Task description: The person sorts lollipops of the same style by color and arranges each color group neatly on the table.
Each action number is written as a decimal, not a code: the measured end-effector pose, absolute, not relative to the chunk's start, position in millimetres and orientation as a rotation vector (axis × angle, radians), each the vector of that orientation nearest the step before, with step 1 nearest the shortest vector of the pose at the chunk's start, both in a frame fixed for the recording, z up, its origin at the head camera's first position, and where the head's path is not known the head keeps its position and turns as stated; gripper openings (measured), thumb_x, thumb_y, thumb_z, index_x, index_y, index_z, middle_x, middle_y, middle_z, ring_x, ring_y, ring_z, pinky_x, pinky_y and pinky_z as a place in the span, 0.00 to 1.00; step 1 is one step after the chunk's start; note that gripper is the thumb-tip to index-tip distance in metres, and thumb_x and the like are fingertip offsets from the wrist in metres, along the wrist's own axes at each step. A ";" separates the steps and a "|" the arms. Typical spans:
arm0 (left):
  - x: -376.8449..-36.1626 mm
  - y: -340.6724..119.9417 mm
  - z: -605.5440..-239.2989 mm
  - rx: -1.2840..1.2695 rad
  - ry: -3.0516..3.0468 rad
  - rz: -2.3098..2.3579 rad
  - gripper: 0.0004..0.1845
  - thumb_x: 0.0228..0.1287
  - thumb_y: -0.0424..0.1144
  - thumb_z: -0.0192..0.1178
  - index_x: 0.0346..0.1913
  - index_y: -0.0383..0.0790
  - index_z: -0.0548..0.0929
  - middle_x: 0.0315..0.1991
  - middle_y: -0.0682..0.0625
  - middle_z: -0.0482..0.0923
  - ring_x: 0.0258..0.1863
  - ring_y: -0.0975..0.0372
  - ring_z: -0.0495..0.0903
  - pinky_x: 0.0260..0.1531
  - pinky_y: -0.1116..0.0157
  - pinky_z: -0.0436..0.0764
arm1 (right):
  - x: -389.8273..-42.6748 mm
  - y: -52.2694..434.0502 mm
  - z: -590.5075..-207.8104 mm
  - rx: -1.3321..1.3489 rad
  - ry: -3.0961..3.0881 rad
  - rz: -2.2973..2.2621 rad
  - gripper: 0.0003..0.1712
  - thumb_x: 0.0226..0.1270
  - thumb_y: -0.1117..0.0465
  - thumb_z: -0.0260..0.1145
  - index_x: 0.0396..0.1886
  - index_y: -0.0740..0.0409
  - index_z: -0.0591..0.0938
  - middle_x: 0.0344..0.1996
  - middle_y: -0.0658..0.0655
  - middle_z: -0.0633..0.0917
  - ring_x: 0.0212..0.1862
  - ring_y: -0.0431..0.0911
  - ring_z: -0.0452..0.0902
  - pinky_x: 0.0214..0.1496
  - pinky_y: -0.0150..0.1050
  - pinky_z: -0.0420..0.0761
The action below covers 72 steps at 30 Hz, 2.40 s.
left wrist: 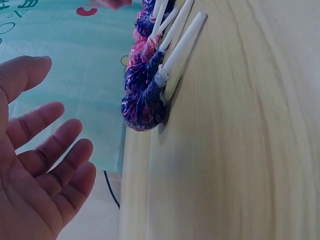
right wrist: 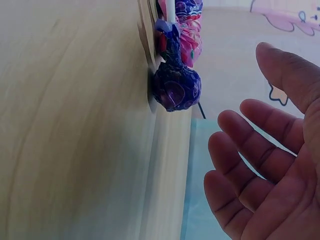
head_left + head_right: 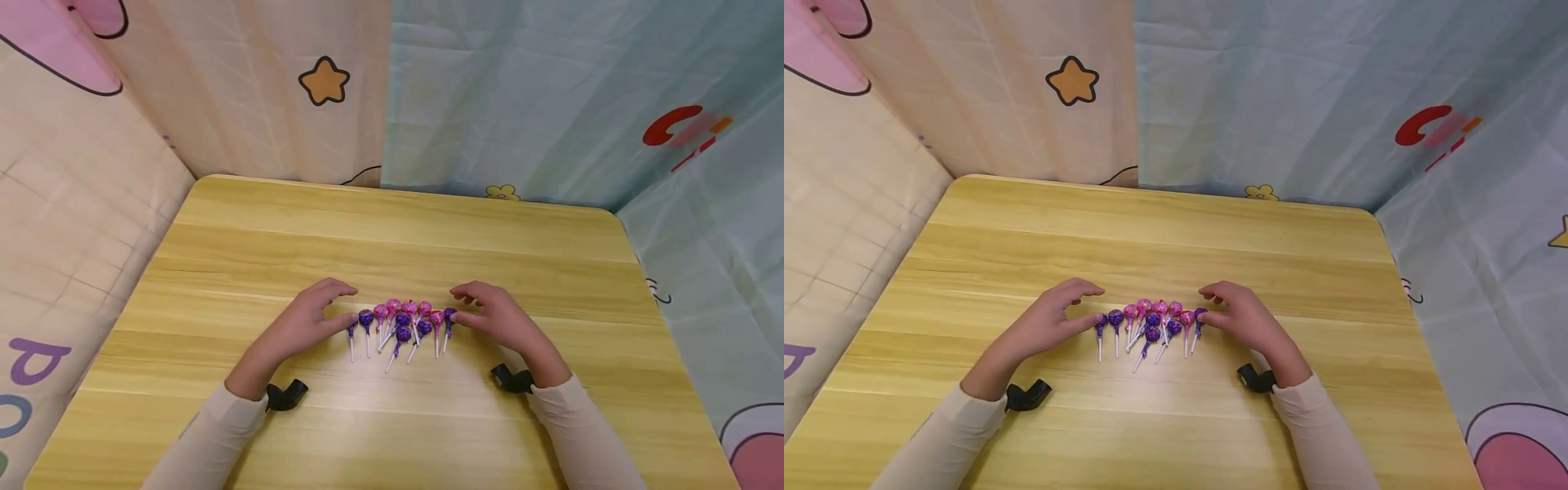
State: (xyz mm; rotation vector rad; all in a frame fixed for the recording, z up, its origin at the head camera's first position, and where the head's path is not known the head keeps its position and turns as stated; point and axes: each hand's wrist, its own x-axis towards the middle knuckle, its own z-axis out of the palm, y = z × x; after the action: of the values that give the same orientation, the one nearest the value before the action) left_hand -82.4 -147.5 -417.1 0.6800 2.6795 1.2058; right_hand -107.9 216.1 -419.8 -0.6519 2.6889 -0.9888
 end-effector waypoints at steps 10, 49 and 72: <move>-90.8 -136.2 -420.9 0.662 2.640 1.264 0.22 0.67 0.43 0.66 0.59 0.35 0.79 0.54 0.45 0.79 0.51 0.50 0.78 0.53 0.51 0.77 | -111.6 212.5 -423.1 -0.690 2.710 -0.988 0.19 0.63 0.59 0.73 0.52 0.61 0.82 0.45 0.55 0.84 0.46 0.49 0.79 0.52 0.52 0.79; -112.2 -105.0 -431.2 0.816 2.712 0.923 0.17 0.65 0.44 0.67 0.49 0.33 0.84 0.45 0.46 0.81 0.45 0.56 0.80 0.50 0.57 0.79 | -126.2 193.5 -428.5 -0.835 2.631 -0.869 0.13 0.62 0.56 0.74 0.42 0.58 0.84 0.38 0.51 0.84 0.41 0.45 0.78 0.49 0.45 0.80; -118.2 -99.5 -436.7 0.913 2.653 0.907 0.10 0.64 0.41 0.68 0.43 0.39 0.86 0.40 0.52 0.81 0.39 0.61 0.79 0.44 0.61 0.78 | -129.8 190.5 -433.0 -0.878 2.547 -0.849 0.09 0.62 0.58 0.74 0.40 0.53 0.85 0.35 0.45 0.82 0.37 0.42 0.76 0.42 0.39 0.78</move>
State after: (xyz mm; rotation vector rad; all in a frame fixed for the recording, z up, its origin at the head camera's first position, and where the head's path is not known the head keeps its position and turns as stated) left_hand -118.2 -99.5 -436.7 0.9135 2.6532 0.9073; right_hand -129.8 190.5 -433.0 -0.8778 2.5474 -0.8490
